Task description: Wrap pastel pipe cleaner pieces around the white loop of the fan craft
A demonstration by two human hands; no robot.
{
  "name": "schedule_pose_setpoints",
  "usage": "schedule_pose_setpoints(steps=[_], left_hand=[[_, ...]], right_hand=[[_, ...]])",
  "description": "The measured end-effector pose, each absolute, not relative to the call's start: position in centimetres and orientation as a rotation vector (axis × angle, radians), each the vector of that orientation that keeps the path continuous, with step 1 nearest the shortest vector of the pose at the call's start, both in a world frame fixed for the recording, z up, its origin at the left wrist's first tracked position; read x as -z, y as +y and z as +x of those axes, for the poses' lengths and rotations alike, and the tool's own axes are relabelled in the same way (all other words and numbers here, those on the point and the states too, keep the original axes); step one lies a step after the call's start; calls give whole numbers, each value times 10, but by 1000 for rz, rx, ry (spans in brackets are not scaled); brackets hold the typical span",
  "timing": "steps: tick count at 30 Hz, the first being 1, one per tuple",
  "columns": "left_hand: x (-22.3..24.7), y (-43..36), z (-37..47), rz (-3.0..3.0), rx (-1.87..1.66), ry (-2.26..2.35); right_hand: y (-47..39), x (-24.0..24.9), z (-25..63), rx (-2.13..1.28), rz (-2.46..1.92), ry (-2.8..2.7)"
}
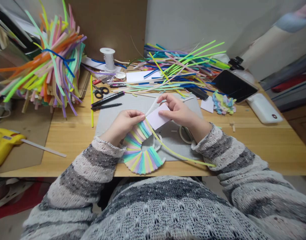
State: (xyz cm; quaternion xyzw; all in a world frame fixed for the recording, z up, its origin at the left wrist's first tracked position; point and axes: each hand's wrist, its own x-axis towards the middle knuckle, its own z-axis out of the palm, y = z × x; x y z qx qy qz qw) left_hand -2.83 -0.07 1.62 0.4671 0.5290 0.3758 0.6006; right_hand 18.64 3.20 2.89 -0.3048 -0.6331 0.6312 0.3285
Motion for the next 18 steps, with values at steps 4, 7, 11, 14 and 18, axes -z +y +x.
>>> schedule_pose_setpoints(steps=[4,7,11,14,18], left_hand=[[-18,-1,-28,1092,-869,1214],[-20,-2,-28,1097,-873,1209],[-22,-3,-27,1107,-875,1219],[-23,-3,-27,1121,-876,1229],[-22,-4,-27,1140,-868,1240]], right_hand=[[32,-28,186,-1656,-779,-1660],[32,-27,186,-1657,-768,-1655],[32,-26,185,-1642,-752,-1645],[31,-27,185,-1646,-780,-1626],[30,-30,185,-1665,-837,-1615]])
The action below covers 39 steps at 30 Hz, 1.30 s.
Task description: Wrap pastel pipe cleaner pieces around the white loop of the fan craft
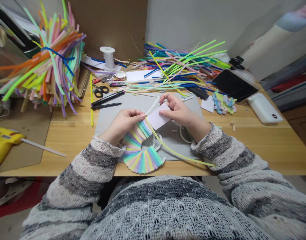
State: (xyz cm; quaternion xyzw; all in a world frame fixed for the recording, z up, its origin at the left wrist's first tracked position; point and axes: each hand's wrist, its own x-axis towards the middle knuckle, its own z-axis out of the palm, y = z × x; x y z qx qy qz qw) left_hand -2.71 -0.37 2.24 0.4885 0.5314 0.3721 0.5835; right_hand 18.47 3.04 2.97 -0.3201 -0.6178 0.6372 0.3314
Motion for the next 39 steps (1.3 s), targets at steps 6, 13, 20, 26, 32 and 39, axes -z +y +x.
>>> schedule_pose_setpoints(steps=[6,13,20,26,32,39], left_hand=[[-20,-3,-27,1138,-850,1243],[-20,-3,-27,1140,-825,1266],[-20,-3,-28,1143,-804,1258],[-23,-4,-27,1194,-783,1251],[-24,-3,-28,1205,-819,1303],[-27,3,-37,1123,-1074,1387]], right_hand=[[30,-28,184,-1663,-806,-1637],[30,-22,181,-1619,-776,-1631],[29,-23,180,-1623,-774,-1611],[29,-18,180,-1619,-751,-1643],[31,-22,180,-1607,-837,-1602],[26,-29,185,-1845,-1302,-1778]])
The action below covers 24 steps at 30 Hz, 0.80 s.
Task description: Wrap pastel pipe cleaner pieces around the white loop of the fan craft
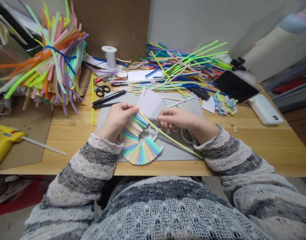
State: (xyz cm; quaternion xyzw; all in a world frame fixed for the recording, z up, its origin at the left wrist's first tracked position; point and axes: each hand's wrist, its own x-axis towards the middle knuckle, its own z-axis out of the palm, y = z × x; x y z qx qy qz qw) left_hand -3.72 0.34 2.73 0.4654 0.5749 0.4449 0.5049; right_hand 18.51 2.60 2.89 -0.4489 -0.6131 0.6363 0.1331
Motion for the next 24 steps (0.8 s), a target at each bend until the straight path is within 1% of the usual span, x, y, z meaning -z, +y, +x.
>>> schedule_pose_setpoints(steps=[2,5,10,24], left_hand=[[-27,4,-38,1114,-1090,1401],[-25,6,-38,1097,-1108,1393],[-23,8,-39,1022,-1151,1298],[-25,8,-42,1024,-1115,1271]], right_hand=[[18,-28,180,-1937,-1163,-1921],[10,-25,172,-1846,-1050,-1898],[14,-25,174,-1681,-1096,-1826],[18,-25,176,-1662,-1107,-1888]])
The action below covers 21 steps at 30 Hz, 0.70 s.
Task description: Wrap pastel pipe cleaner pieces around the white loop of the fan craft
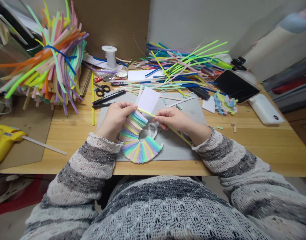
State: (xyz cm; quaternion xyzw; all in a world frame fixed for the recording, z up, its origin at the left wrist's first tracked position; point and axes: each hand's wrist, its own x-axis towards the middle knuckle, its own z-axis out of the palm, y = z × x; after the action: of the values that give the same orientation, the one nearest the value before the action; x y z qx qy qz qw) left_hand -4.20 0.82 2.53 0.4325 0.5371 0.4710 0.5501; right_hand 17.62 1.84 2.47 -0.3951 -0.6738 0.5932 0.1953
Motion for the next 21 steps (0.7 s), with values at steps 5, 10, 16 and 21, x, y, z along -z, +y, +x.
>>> schedule_pose_setpoints(steps=[5,10,16,21], left_hand=[[-27,8,-41,993,-1116,1233],[-30,7,-40,979,-1115,1209],[-36,3,-44,1152,-1034,1150],[-53,-10,-45,1469,-826,1076]], right_hand=[[18,-25,176,-1675,-1105,-1898],[19,-23,176,-1700,-1087,-1883],[17,-26,177,-1823,-1020,-1902],[15,-47,176,-1869,-881,-2095]])
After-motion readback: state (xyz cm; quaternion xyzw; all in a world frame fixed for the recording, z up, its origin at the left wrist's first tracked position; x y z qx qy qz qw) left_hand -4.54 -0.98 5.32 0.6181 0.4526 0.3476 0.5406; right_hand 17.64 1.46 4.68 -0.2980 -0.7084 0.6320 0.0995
